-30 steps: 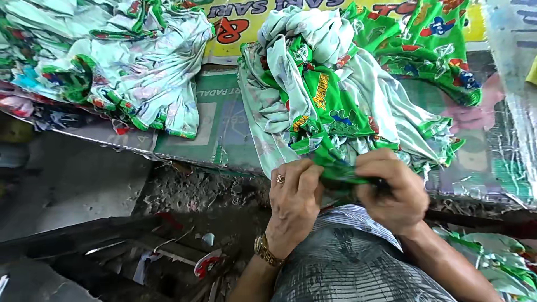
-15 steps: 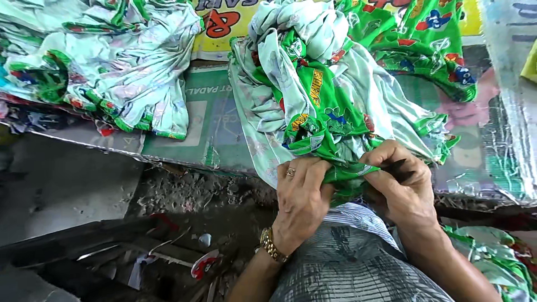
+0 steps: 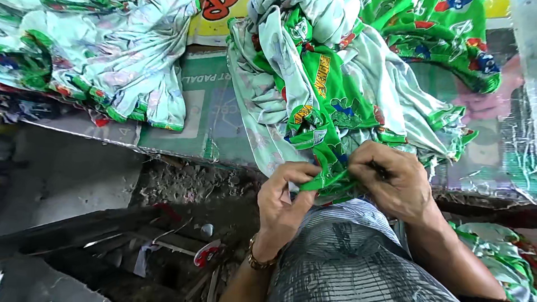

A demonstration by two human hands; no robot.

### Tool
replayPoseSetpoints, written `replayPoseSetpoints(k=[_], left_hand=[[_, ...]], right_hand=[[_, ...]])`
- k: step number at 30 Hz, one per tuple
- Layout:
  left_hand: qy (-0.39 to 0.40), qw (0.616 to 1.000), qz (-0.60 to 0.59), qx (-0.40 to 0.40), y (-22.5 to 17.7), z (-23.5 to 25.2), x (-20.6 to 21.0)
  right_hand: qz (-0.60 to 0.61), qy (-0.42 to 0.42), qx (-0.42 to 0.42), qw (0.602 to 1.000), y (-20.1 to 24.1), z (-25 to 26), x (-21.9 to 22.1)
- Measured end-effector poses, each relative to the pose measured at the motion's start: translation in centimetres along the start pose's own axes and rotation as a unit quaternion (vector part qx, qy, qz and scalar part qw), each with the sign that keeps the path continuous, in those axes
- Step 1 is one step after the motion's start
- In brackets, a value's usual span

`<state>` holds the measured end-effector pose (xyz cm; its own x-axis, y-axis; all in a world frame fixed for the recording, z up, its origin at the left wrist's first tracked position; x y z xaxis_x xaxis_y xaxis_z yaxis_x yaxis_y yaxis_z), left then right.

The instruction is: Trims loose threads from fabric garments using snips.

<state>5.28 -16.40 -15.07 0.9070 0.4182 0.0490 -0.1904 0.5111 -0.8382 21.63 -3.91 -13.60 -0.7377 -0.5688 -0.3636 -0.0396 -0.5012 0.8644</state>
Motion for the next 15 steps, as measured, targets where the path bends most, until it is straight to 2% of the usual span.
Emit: replayPoseSetpoints(k=[2, 5, 11, 15], left_hand=[[-0.058, 0.990, -0.111, -0.071, 0.2, 0.4, 0.0], [-0.075, 0.984, -0.122, -0.103, -0.1, 0.8, -0.3], [-0.016, 0.999, 0.002, -0.036, -0.9, 0.6, 0.7], [0.019, 0.990, 0.132, 0.040, -1.3, 0.4, 1.5]], right_hand=[[-0.026, -0.009, 0.015, 1.000, 0.1, 0.5, 0.1], [-0.068, -0.014, 0.026, 0.997, -0.2, 0.6, 0.2], [-0.038, -0.048, -0.007, 0.998, 0.3, 0.1, 0.0], [0.036, -0.007, -0.033, 0.999, 0.9, -0.4, 0.4]])
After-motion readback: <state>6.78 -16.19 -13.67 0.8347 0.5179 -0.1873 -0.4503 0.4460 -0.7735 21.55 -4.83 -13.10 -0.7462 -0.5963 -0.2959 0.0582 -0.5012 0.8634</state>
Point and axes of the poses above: each hand's wrist, its own z-axis towards the middle knuckle, its own x-axis out of the palm, y = z × x, the point moved 4 cm from there along z, towards the middle knuckle, and after that the axes turned 8 degrees about x, right-handed, at the moved point
